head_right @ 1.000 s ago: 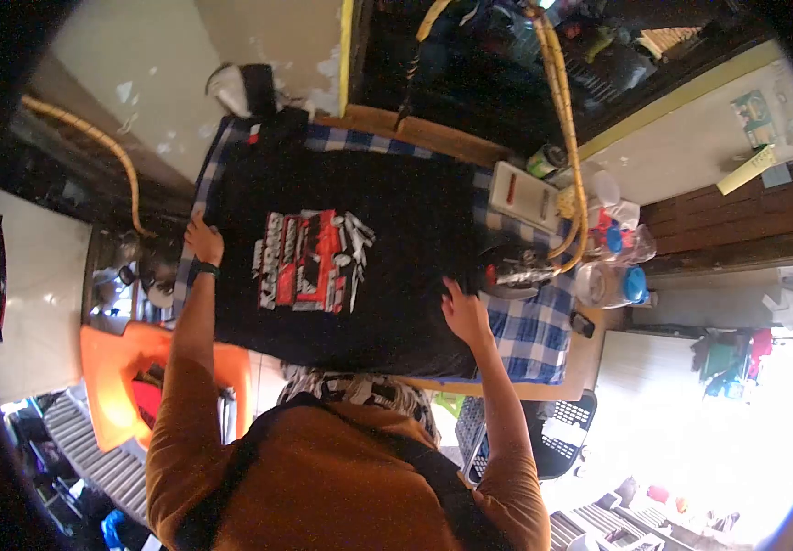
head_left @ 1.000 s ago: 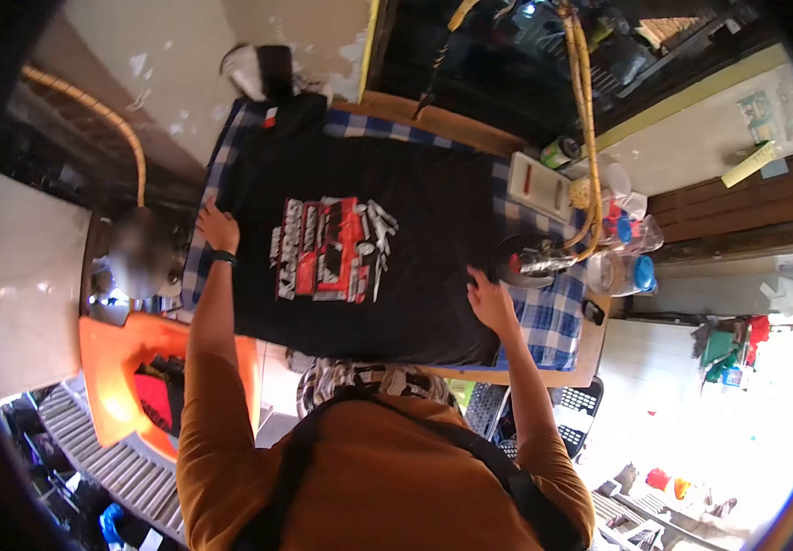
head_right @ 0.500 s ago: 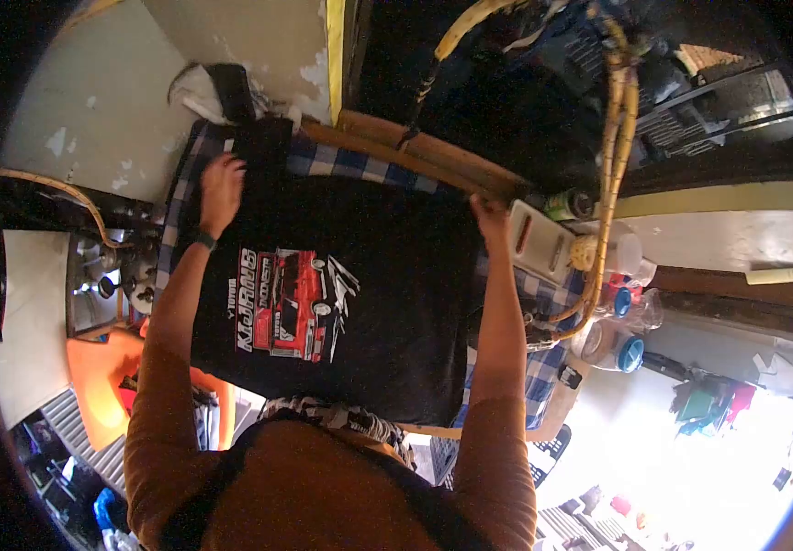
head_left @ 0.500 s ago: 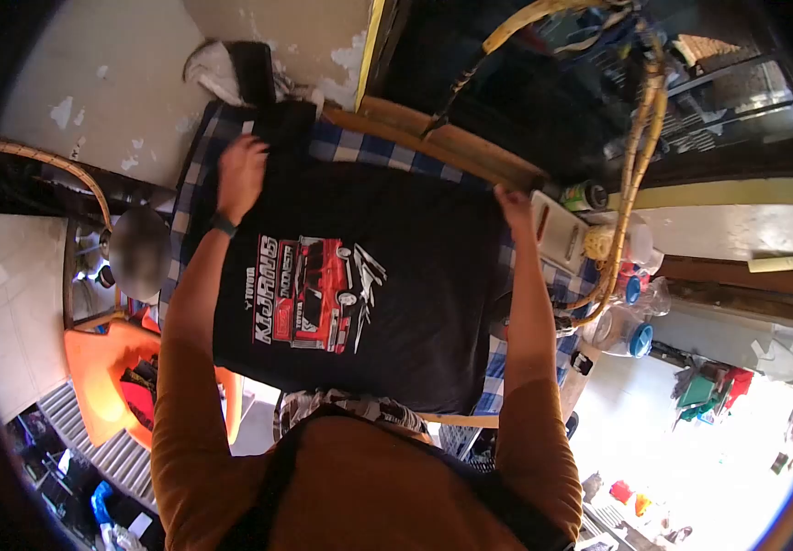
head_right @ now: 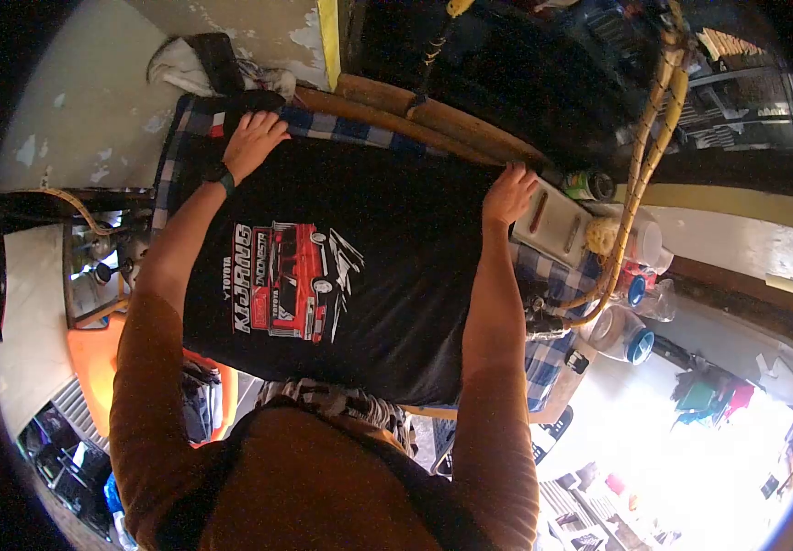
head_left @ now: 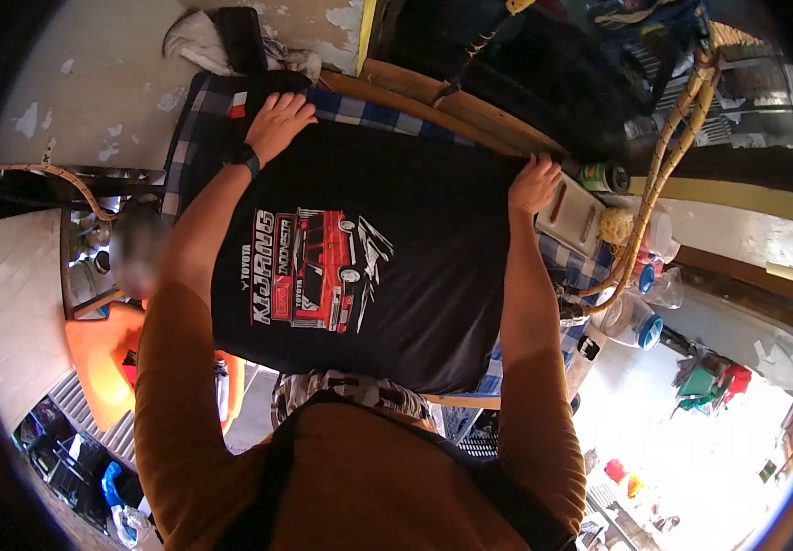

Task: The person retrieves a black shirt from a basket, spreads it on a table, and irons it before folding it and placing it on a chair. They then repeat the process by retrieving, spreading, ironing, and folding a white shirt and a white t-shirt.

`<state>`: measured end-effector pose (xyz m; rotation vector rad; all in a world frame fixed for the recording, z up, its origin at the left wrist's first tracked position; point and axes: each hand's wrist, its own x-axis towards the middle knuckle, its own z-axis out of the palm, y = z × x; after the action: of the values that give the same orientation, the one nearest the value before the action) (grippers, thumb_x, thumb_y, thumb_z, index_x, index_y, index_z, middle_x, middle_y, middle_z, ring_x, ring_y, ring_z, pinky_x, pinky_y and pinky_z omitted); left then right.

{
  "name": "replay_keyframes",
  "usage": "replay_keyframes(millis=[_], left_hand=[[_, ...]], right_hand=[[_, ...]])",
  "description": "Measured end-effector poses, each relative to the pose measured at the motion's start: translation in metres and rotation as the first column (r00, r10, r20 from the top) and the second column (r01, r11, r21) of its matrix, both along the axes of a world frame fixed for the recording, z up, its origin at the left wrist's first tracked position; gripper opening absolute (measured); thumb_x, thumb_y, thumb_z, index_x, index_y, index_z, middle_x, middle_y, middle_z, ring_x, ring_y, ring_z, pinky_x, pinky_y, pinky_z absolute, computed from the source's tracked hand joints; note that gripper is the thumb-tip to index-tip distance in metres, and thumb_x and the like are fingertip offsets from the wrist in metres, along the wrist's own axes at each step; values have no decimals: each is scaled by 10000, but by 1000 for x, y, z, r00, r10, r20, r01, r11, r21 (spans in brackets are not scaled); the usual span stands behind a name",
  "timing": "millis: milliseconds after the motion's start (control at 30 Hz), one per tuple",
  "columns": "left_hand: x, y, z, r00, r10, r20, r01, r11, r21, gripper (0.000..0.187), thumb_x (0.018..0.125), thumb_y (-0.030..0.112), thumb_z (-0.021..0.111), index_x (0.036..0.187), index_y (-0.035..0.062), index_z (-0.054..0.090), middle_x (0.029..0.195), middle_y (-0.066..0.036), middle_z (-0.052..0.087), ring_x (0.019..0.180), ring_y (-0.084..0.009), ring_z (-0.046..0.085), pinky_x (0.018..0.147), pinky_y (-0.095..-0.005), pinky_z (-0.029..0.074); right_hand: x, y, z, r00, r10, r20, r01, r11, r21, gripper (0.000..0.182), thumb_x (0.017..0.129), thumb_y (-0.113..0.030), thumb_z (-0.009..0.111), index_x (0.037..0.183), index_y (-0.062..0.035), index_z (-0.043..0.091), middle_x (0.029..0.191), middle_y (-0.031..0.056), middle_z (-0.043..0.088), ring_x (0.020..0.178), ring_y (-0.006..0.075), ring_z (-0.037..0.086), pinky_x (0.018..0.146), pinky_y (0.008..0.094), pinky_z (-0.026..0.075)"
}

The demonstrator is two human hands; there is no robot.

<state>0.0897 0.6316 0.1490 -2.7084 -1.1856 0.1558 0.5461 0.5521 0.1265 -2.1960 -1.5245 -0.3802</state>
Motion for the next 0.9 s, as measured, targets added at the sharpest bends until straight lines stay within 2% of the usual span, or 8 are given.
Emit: replay_keyframes(millis=[67,267,467,533,600,667,767,900], left_hand=[[10,-17,-6,983,45,177,-104,935,340,219,897,218,526,1098,144,574,1187,-49,518,1219,-233,419,972,-408,348],[25,-176,9,792,251,556,-339,939,60,287,914,214,534,1192,147,560,1355,-73,433,1351,-301,284,1072,-528,185],[8,-358,-2,728,419,543,-449,890,-85,332,900,253,542,1210,135,524,1372,-120,387,1357,-352,252,1081,-548,130],[7,-396,-9,690,529,495,-519,837,-171,354,901,260,536,1231,135,506,1373,-125,385,1363,-354,241,1080,-550,125],[-3,-414,-17,597,617,513,-643,750,-153,361,918,299,520,1236,129,500,1395,-159,362,1368,-357,230,1070,-542,139],[-24,-418,-31,431,725,537,-825,557,-91,404,934,333,499,1277,122,464,1408,-195,344,1364,-366,236,1059,-542,156],[-71,-412,-49,96,752,652,-967,226,-119,479,939,374,493,1325,104,407,1413,-227,327,1341,-390,260,1035,-546,234],[-160,-413,-92,-22,646,763,-930,267,-254,666,914,480,499,1347,0,341,1376,-299,317,1278,-422,320,997,-502,351]], right_hand=[[-7,0,15,925,-41,377,-30,983,181,221,912,-195,564,1078,-76,477,994,180,546,815,348,543,640,454,423],[-116,-170,44,921,383,69,-389,914,119,217,814,-150,664,963,-49,544,960,155,560,795,349,525,682,449,407],[-68,-345,14,859,-511,1,511,859,1,246,861,-300,630,939,-86,539,936,131,568,914,356,505,827,475,371],[-53,-360,11,915,-402,21,402,912,-80,238,898,-312,583,945,-90,510,865,149,586,840,381,554,730,474,425],[-46,-364,7,913,-222,-342,165,968,-188,231,933,-304,532,935,-80,477,748,154,579,711,394,586,579,478,447],[-44,-368,8,937,-210,-278,208,977,-37,214,951,-279,500,917,-74,450,675,162,570,613,402,584,476,492,422],[-35,-377,8,941,-327,-84,290,910,-295,193,918,-247,525,990,-70,500,980,134,625,910,327,600,684,443,488],[-18,-340,105,933,73,352,-80,997,5,485,805,-225,627,1248,-99,473,1074,121,613,1063,294,543,934,461,401]])
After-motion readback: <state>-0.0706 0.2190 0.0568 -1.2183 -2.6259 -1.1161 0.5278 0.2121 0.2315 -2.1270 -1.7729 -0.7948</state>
